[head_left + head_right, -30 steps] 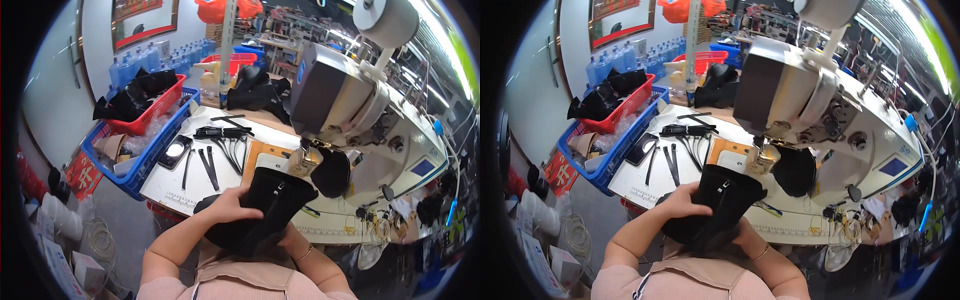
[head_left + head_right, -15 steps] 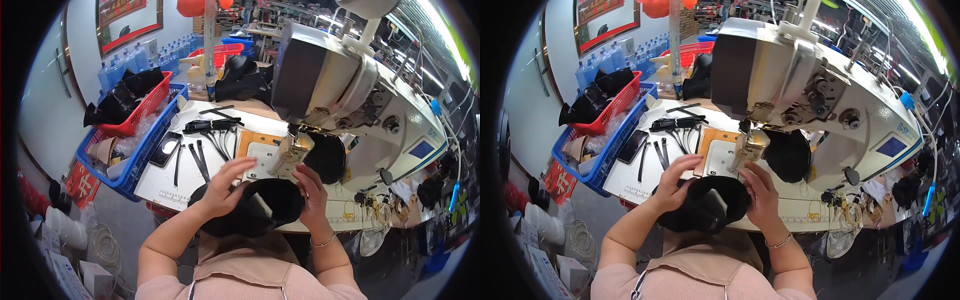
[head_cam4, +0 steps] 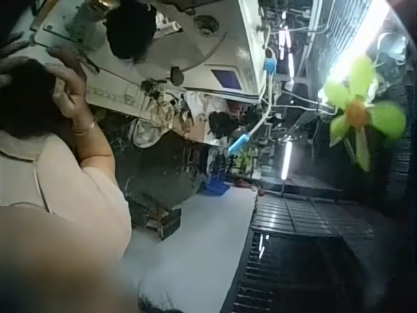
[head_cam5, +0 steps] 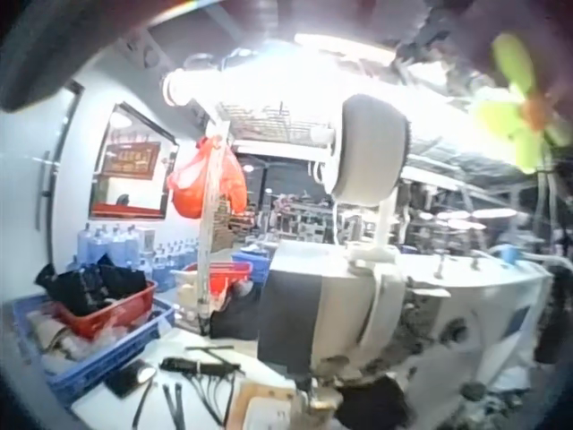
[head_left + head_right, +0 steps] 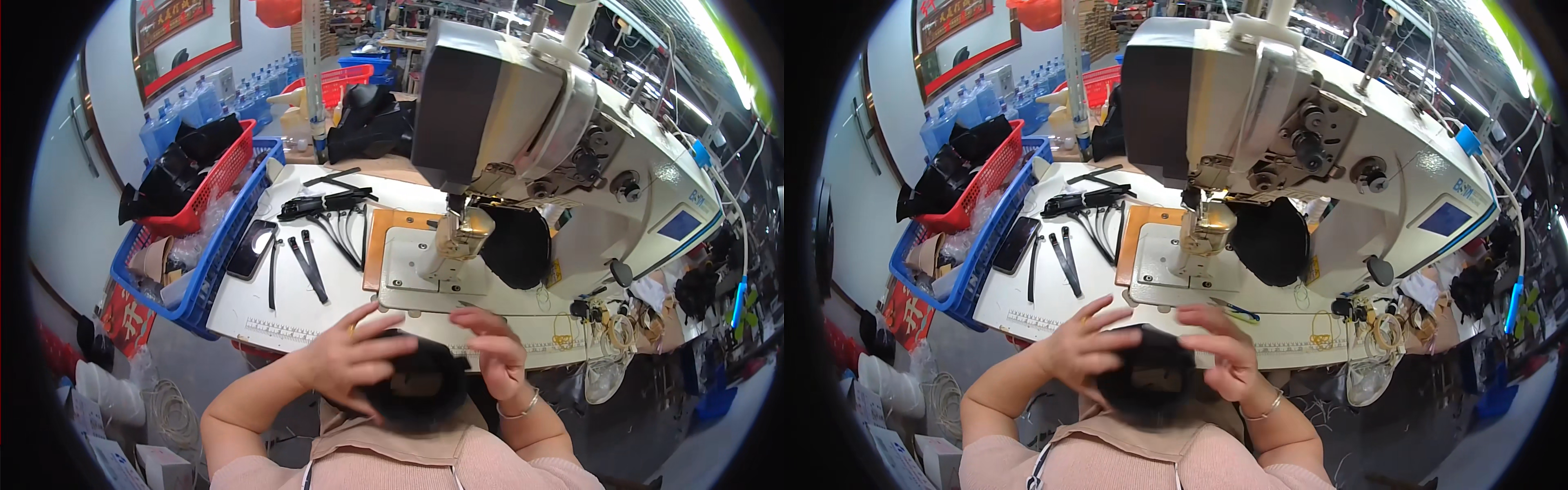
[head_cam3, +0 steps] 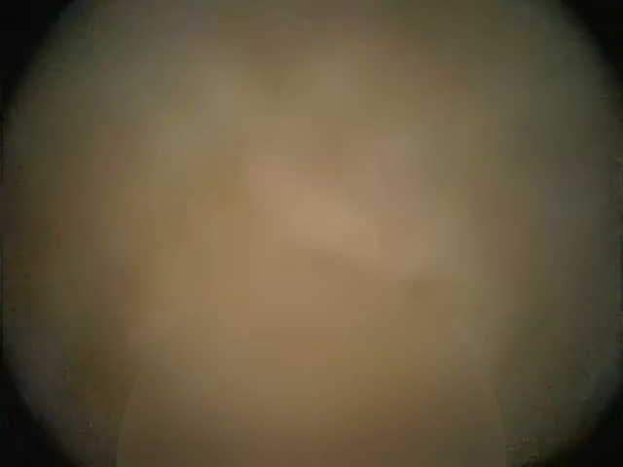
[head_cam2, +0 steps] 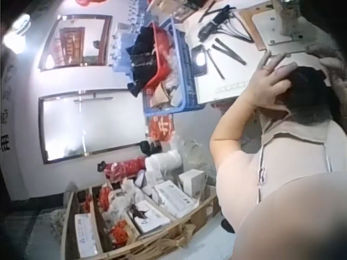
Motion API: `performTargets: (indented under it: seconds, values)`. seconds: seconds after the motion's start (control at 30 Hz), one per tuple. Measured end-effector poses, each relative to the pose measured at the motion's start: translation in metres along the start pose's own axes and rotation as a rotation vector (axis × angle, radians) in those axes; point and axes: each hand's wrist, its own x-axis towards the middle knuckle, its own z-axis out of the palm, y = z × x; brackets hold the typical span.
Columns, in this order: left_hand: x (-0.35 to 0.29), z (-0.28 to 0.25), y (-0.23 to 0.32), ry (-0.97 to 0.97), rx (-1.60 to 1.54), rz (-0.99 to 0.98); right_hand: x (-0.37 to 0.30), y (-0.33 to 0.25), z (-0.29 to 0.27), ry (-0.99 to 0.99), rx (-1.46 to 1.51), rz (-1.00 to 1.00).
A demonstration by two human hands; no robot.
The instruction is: Use an industrial sewing machine to stitch together black leather components for shoe manufacturing.
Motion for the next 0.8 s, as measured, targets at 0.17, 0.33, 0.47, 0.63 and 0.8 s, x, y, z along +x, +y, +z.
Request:
performTargets:
  seconds: [0.17, 0.33, 0.47, 0.63, 0.8]
  values:
    - [0.000, 0.021, -0.037, 0.277, -0.749, -0.776, 0.033, 0.013, -0.004, -0.152, -0.010, 0.254]
    - [0.014, 0.023, -0.067, 0.469, -1.462, -0.952, 0.060, 0.034, -0.022, -0.097, -0.022, 0.420]
    - [0.007, 0.021, -0.073, 0.482, -1.594, -0.997, 0.065, 0.046, -0.022, -0.087, -0.172, 0.526]
    - [0.004, 0.015, -0.074, 0.450, -1.551, -0.889, 0.066, 0.047, -0.018, -0.049, -0.163, 0.470]
    - [0.011, 0.010, -0.071, 0.486, -1.477, -0.874, 0.069, 0.044, -0.018, -0.058, -0.165, 0.420]
